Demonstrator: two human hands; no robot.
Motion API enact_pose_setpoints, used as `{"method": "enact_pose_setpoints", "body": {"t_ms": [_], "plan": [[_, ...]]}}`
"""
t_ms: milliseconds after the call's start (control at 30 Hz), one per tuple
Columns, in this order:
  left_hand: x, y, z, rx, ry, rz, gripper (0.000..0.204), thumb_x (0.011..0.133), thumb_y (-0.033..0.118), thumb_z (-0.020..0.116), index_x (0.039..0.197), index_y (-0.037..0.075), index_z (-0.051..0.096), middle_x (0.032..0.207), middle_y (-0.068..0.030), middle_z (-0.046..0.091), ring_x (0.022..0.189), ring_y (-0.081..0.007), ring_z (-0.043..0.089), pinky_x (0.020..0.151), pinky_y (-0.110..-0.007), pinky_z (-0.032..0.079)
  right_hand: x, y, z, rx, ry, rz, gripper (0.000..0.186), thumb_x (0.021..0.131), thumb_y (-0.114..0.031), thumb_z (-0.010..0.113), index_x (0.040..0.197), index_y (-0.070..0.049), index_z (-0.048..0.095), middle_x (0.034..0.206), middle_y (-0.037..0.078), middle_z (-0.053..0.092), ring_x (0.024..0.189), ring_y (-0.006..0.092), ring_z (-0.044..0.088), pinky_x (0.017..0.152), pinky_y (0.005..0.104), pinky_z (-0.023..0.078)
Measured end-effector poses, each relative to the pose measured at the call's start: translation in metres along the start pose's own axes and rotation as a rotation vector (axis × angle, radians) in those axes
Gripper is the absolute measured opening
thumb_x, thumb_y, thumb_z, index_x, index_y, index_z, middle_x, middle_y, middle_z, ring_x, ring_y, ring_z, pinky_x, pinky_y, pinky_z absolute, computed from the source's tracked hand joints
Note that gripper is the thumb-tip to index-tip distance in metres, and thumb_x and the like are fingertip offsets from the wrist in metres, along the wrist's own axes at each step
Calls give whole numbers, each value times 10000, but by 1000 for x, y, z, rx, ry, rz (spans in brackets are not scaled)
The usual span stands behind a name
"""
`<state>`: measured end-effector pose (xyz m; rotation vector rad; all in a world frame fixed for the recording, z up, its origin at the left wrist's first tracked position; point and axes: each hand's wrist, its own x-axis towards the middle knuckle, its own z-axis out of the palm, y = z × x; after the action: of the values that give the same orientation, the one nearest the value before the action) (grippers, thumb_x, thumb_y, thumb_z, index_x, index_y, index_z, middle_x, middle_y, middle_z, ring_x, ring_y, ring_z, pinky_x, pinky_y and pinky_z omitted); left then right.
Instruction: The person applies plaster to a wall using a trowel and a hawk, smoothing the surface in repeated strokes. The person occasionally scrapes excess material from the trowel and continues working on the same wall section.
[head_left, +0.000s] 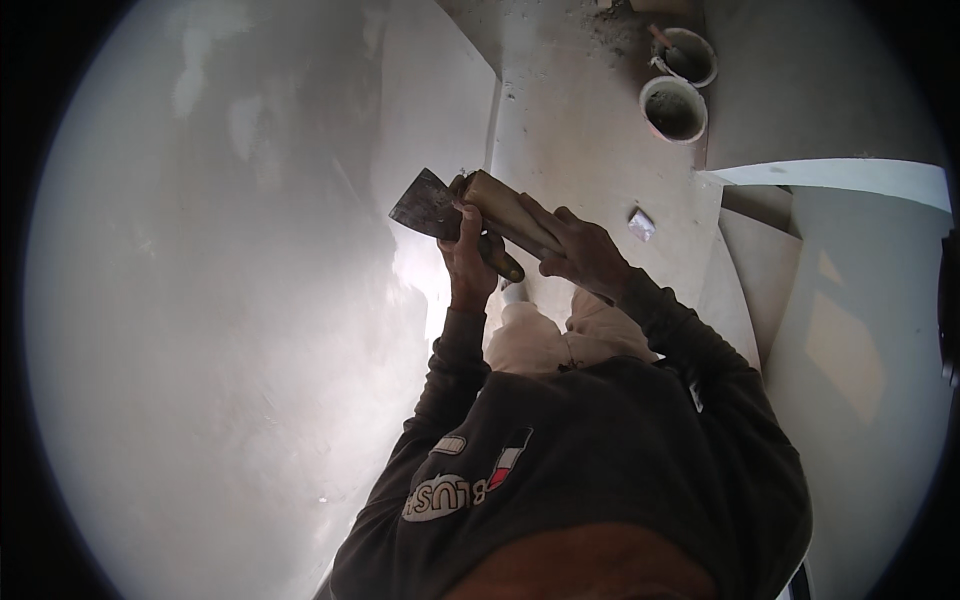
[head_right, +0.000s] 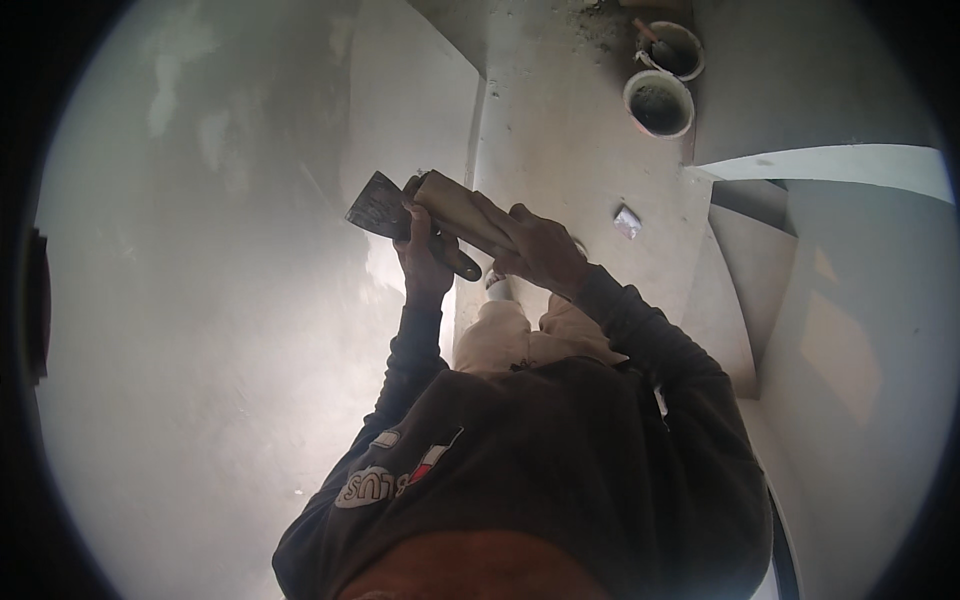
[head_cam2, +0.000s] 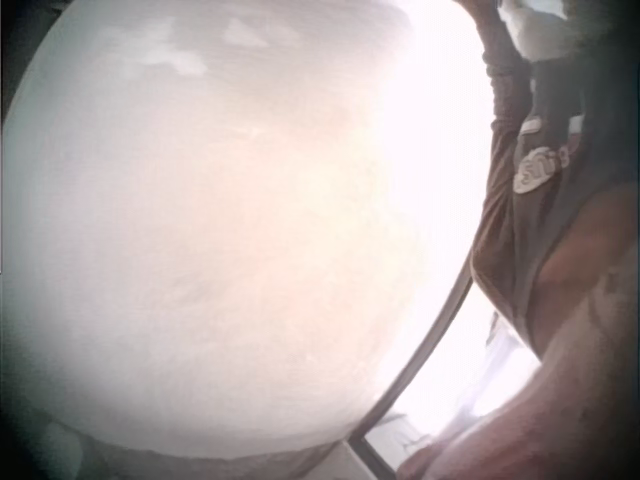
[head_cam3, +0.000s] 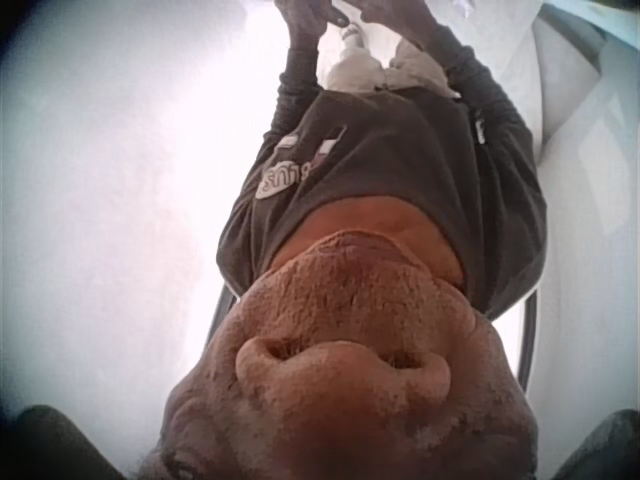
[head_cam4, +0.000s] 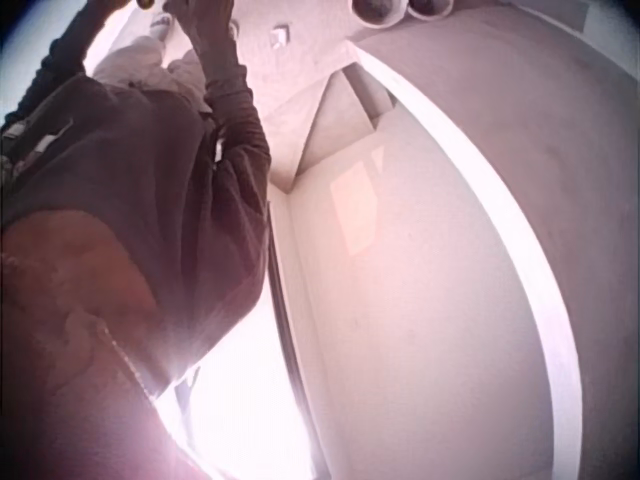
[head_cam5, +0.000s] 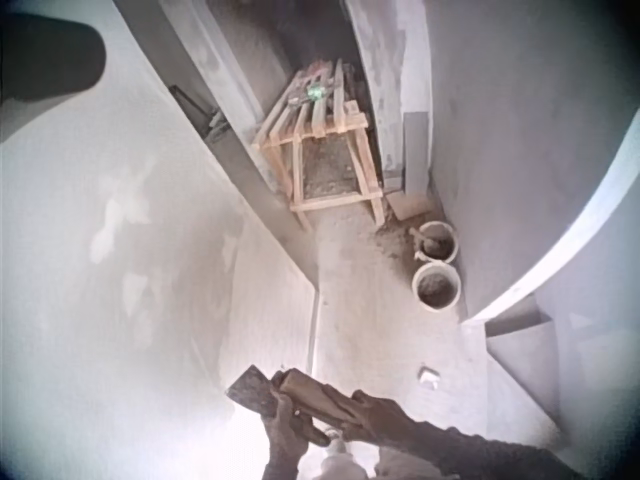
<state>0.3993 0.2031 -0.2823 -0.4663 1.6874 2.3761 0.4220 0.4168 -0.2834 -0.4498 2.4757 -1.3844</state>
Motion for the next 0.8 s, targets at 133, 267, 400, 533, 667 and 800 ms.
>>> {"method": "enact_pose_setpoints", "body": {"t_ms": [133,267,400,533,667,800], "plan": [[-1,3,16,124,41,235,554,988,329,683,1417,15,529,962,-18,614,692,-78,541,538,-226,445,1,0,-2,0,-45,35,1005,771,-253,766,1638,-212,259,984,168,581,793,357,643,764,463,551],[-1,9,11,126,22,112,569,1003,378,654,1418,9,530,904,-38,648,638,-71,534,510,-224,435,1,7,2,26,-10,107,1033,728,-195,758,1638,-239,270,983,158,575,806,341,630,775,448,539],[18,-5,-28,310,41,-144,443,1011,368,629,1240,-10,637,907,-111,726,564,-74,537,453,-242,424,-11,66,5,-129,81,153,1018,725,-188,755,1629,-268,293,967,171,561,830,359,632,794,443,540],[9,-54,-111,788,70,-381,364,1009,338,571,1104,7,687,673,-103,678,465,-114,531,408,-270,409,-57,183,14,-256,139,325,990,745,-232,763,1619,-267,298,1075,232,616,913,413,674,814,488,559],[-22,-84,-112,963,172,-514,441,1036,422,510,1062,25,702,644,-119,659,479,-195,635,429,-336,511,-152,299,17,-363,50,796,971,788,-348,751,1623,-254,266,1104,276,673,975,431,692,850,518,563],[-43,-103,-150,1276,101,-487,464,1014,453,537,1088,33,720,802,-170,733,751,-340,729,748,-462,582,-242,333,38,-286,-78,1114,972,806,-399,721,1631,-215,241,1158,258,709,1001,428,708,870,521,563]]}}
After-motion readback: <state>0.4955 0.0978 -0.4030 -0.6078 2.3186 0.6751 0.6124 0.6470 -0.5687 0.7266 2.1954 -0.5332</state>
